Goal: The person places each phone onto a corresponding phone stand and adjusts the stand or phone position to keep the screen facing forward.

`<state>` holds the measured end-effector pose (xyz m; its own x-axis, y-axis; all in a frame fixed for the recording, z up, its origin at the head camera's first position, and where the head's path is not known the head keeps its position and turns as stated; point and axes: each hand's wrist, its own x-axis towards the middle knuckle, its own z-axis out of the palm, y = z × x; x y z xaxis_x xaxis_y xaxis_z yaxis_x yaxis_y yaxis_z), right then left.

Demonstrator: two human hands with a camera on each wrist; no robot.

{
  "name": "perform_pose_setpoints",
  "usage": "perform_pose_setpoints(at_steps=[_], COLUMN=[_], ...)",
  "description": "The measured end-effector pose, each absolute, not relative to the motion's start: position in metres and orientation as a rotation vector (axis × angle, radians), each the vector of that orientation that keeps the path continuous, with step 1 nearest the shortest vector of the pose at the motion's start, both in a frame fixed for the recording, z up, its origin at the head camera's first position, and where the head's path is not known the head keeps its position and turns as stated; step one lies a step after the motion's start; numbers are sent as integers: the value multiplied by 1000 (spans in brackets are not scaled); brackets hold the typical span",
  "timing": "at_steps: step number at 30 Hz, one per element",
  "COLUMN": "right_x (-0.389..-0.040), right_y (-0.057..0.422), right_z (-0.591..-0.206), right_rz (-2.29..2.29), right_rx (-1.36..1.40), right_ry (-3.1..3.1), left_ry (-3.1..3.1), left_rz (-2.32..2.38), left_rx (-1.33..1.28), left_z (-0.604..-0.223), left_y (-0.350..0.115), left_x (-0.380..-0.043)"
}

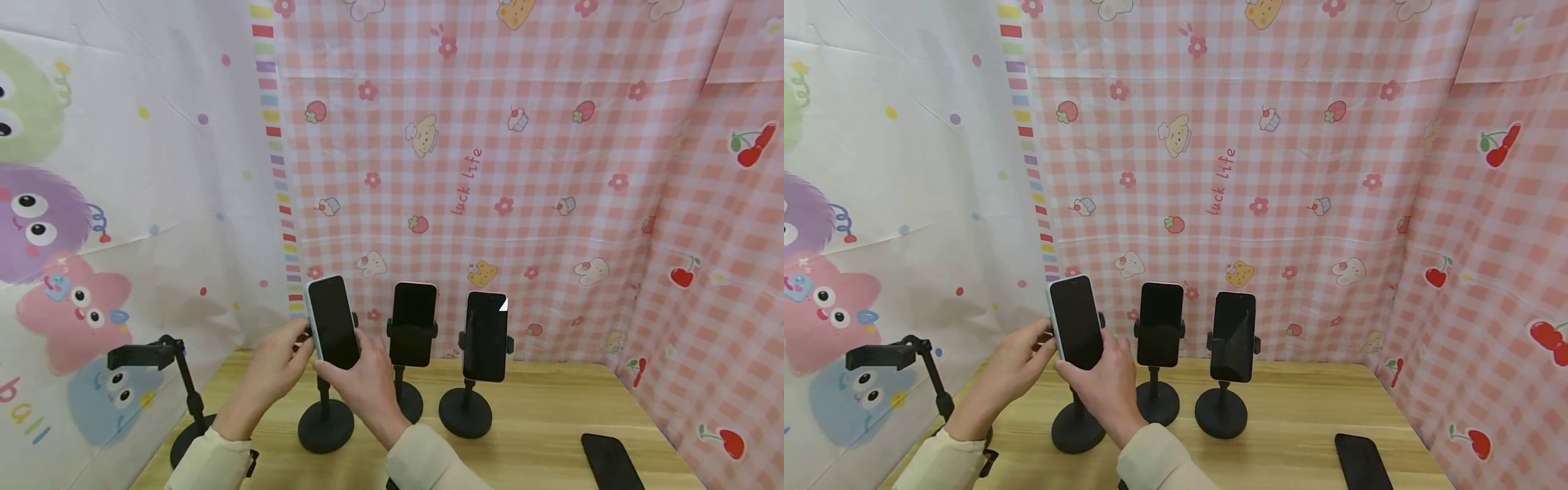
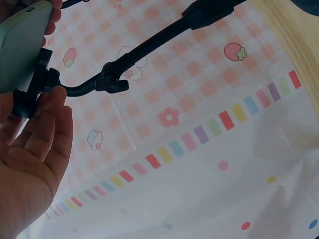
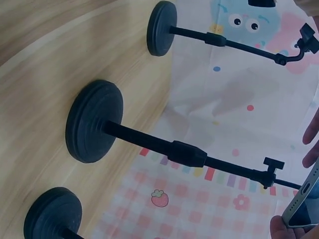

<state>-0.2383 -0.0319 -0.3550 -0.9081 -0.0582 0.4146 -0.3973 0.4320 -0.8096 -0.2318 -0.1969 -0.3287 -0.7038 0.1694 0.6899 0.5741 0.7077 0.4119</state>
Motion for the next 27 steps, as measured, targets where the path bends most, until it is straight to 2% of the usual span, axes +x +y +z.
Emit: perform_pose_setpoints(at_steps=[19, 27], right_x=[-248, -246], right_y=[-40, -40], right_z=[-359, -360], right_rz=[1569, 1570], right_rx=[318, 320], right_ry=[-2323, -2295], left_ry=[-2357, -2382], left_rz=[-840, -949], left_rx=[-602, -460], left_z=[-323, -323], left_y=[-204, -200], left_x=[-233, -233])
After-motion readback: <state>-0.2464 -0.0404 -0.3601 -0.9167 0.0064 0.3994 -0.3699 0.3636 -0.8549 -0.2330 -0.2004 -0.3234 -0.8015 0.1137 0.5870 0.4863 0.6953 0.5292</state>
